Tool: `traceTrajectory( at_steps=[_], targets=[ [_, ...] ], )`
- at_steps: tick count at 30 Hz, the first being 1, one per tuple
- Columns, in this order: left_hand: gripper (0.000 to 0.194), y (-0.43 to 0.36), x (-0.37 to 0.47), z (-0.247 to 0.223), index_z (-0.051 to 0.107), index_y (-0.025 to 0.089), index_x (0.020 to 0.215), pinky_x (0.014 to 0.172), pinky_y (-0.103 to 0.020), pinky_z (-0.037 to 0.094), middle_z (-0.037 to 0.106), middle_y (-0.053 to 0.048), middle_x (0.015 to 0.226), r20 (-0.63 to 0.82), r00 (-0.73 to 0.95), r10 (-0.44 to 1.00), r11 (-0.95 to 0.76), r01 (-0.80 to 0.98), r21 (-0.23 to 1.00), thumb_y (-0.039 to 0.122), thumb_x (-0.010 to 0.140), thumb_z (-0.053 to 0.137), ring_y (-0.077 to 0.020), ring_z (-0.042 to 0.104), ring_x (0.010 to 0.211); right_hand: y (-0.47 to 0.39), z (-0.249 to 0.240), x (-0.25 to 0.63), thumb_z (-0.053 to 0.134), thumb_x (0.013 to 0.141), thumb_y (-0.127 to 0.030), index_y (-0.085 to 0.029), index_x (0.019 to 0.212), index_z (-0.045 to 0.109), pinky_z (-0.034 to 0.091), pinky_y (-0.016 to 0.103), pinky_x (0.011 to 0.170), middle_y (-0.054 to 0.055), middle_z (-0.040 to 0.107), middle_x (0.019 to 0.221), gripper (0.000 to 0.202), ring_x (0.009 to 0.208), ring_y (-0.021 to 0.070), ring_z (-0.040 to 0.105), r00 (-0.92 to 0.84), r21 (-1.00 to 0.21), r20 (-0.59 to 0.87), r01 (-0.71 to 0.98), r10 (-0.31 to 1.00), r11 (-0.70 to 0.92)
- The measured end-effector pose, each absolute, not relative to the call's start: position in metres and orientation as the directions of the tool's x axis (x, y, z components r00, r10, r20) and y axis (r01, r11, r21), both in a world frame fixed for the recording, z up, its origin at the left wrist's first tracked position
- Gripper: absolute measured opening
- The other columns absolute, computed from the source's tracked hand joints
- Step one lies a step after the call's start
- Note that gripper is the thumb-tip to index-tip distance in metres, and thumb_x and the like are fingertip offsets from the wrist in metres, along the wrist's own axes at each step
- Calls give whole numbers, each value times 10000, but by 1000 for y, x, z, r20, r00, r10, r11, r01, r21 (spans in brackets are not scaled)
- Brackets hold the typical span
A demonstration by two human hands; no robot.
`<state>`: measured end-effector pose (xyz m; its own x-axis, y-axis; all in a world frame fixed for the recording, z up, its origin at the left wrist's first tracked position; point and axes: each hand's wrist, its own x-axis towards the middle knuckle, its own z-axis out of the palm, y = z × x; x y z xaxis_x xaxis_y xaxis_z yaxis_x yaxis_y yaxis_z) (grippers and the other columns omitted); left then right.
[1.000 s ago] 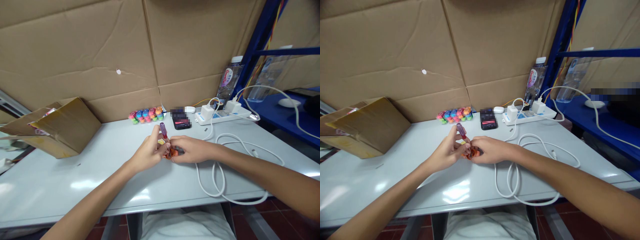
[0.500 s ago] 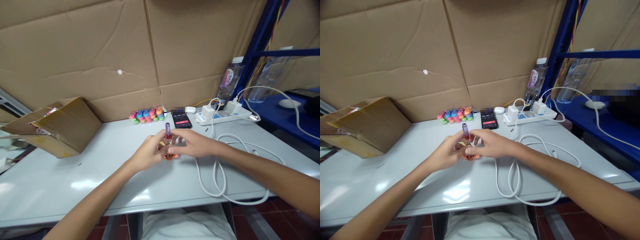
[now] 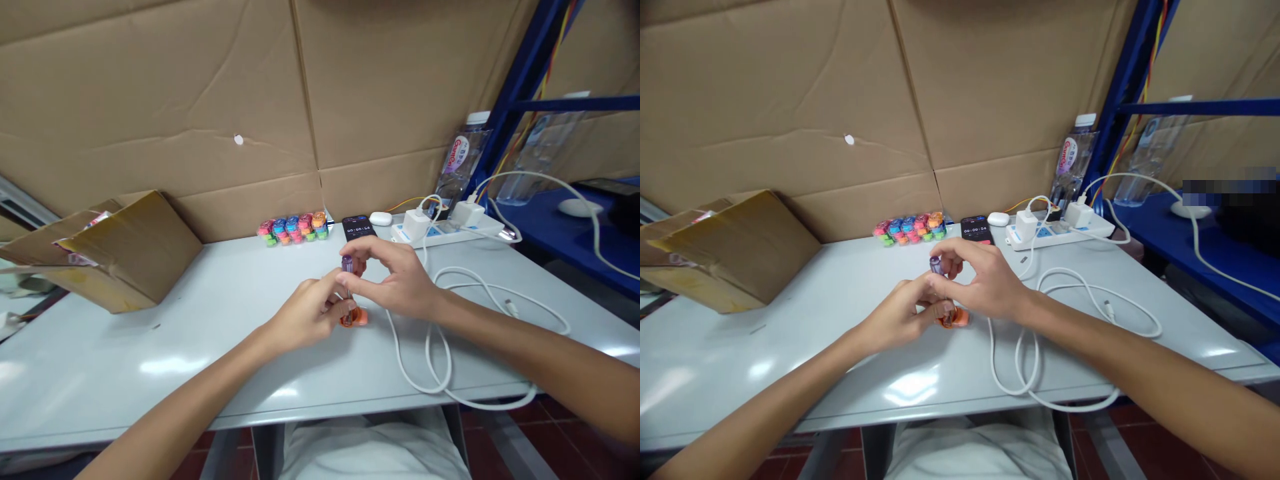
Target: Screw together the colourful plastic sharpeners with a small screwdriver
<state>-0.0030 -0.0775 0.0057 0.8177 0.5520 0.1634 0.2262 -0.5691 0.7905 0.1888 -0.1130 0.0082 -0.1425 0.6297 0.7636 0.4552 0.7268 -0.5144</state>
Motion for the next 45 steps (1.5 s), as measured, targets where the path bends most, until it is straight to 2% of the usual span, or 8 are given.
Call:
traceTrajectory(
  at_steps=[3, 8, 13, 20, 24, 28, 37, 45],
  targets=[
    [90, -77, -3, 6, 456, 225, 931, 648, -240, 520, 748, 14, 819, 155, 826, 541, -562, 219, 798, 236, 984, 528, -131, 701, 704, -114, 8, 189, 693, 872, -179, -241, 1134, 572, 557, 296, 720, -31, 639, 784, 295, 726, 133, 635, -153, -538, 746, 437, 648, 721],
    [66, -76, -4, 8, 474, 228, 1005, 673, -238, 532, 738, 11, 855, 121, 833, 540, -526, 221, 821, 207, 979, 531, -138, 725, 765, -115, 6, 195, 606, 946, -198, -260, 1191, 546, 571, 317, 780, 3, 671, 904, 260, 823, 156, 668, -246, -485, 729, 472, 638, 736],
    [121, -73, -6, 5, 482, 208, 1002, 650, -273, 549, 671, 5, 801, 101, 802, 588, -499, 262, 826, 270, 965, 579, -177, 739, 748, -115, 8, 199, 504, 968, -110, -251, 1268, 545, 569, 354, 913, 39, 714, 1070, 334, 1022, 188, 702, -300, -541, 673, 424, 676, 727],
    [80, -75, -5, 5, 499, 202, 1016, 724, -293, 593, 779, -44, 918, 67, 821, 567, -434, 228, 872, 256, 981, 547, -198, 776, 855, -109, 6, 193, 741, 866, -169, -218, 1080, 701, 571, 285, 701, 27, 645, 995, 223, 721, 100, 633, -179, -451, 823, 370, 539, 812],
    [105, -75, -4, 6, 524, 188, 1018, 695, -299, 596, 776, -49, 876, 76, 804, 590, -421, 226, 879, 255, 959, 581, -212, 781, 813, -110, 4, 192, 722, 850, -96, -200, 1120, 708, 567, 268, 704, 29, 618, 982, 290, 758, 95, 626, -139, -493, 815, 346, 563, 798],
    [124, -73, -3, 7, 550, 164, 997, 704, -334, 598, 776, -77, 850, 60, 795, 604, -379, 220, 899, 268, 951, 599, -234, 776, 797, -111, 5, 191, 704, 830, -65, -175, 1150, 686, 563, 271, 739, 6, 649, 864, 339, 785, 110, 622, -148, -454, 826, 395, 543, 799],
    [168, -74, -3, 12, 592, 139, 916, 728, -335, 605, 729, -76, 828, 21, 808, 588, -223, 137, 965, 303, 942, 621, -255, 775, 872, -115, 10, 189, 650, 782, -15, -159, 1102, 678, 542, 281, 769, 17, 692, 903, 352, 778, 109, 609, -179, -377, 841, 482, 510, 791],
    [183, -70, -4, 10, 621, 132, 858, 690, -270, 591, 693, -49, 812, -25, 821, 571, -117, 112, 987, 299, 928, 649, -179, 739, 786, -114, 8, 190, 621, 810, -21, -142, 1160, 668, 536, 284, 801, 39, 688, 937, 374, 822, 120, 612, -222, -324, 853, 483, 471, 814]
  ],
)
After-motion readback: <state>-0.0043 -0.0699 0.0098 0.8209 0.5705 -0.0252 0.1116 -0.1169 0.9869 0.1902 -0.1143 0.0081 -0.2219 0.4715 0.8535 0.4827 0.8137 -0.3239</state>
